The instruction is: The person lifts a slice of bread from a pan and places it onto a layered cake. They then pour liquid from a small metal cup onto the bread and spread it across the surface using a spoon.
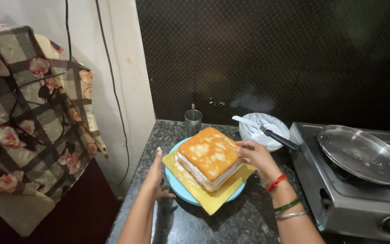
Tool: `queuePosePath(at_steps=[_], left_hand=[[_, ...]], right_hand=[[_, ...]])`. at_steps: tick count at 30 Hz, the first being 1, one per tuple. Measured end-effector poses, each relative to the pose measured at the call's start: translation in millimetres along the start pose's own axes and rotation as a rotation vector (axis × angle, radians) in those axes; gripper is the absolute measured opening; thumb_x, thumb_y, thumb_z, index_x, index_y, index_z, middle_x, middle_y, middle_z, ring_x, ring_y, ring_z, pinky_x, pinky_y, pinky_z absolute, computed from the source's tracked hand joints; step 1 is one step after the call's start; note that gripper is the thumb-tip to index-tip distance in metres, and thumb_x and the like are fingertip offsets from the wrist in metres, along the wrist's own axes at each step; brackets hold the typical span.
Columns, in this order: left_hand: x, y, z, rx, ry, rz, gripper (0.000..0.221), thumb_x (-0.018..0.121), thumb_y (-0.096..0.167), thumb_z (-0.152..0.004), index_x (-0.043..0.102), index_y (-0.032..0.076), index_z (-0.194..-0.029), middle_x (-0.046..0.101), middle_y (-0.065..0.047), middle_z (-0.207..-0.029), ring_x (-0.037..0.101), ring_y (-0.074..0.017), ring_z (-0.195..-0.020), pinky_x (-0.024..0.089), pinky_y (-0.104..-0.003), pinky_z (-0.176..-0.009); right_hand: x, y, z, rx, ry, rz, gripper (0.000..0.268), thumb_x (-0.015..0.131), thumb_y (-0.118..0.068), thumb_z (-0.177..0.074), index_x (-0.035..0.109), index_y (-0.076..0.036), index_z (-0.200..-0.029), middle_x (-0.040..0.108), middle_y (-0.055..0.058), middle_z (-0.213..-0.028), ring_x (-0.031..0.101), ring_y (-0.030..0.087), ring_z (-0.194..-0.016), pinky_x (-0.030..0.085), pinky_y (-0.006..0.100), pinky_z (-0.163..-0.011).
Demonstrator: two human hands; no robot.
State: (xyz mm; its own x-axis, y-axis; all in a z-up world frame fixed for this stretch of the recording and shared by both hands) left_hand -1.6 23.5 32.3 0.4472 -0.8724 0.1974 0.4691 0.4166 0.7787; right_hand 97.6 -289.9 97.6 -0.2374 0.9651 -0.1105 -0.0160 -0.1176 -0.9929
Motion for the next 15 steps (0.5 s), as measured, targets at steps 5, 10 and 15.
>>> queuePosePath(at_steps=[5, 10, 15], left_hand=[[-2, 1, -44, 0.099, -0.037, 0.152, 0.116, 0.050, 0.087, -0.069, 0.016, 0.031, -0.164, 0.009, -0.017, -0.172, 0.022, -0.0609, -0.149, 0.027, -0.086, -0.105], [-3, 3, -45, 0.183, 0.054, 0.106, 0.103, 0.051, 0.079, -0.077, 0.025, 0.030, -0.164, 0.018, -0.018, -0.168, 0.022, -0.0480, -0.150, 0.022, -0.080, -0.110], [9, -1, -64, 0.643, -0.021, -0.048, 0.063, 0.057, 0.053, -0.091, 0.068, 0.007, -0.132, 0.070, -0.008, -0.129, 0.060, -0.0170, -0.118, 0.042, -0.036, -0.102]], right_hand=[[-6, 15, -13, -0.018, -0.002, -0.007, 0.040, 0.065, -0.010, -0.091, 0.065, 0.002, -0.130, 0.072, 0.009, -0.104, 0.068, 0.015, -0.091, 0.057, 0.029, -0.081], [-12, 25, -23, -0.022, 0.008, 0.013, 0.041, 0.066, -0.012, -0.090, 0.065, 0.001, -0.130, 0.070, 0.006, -0.102, 0.066, 0.013, -0.089, 0.055, 0.028, -0.081], [-14, 30, -27, -0.060, 0.050, 0.119, 0.042, 0.070, -0.018, -0.087, 0.069, -0.002, -0.126, 0.075, 0.005, -0.107, 0.069, 0.013, -0.096, 0.056, 0.030, -0.083]])
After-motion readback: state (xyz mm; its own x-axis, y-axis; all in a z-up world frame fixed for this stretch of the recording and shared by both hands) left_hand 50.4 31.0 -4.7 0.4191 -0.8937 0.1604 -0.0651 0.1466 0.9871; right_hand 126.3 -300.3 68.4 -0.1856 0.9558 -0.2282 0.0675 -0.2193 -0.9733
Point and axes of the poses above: each hand's wrist, its own z-axis away from the middle knuckle, its own x-axis out of the palm, y = z × x, the point moved 4 cm from there along -z, towards the middle knuckle
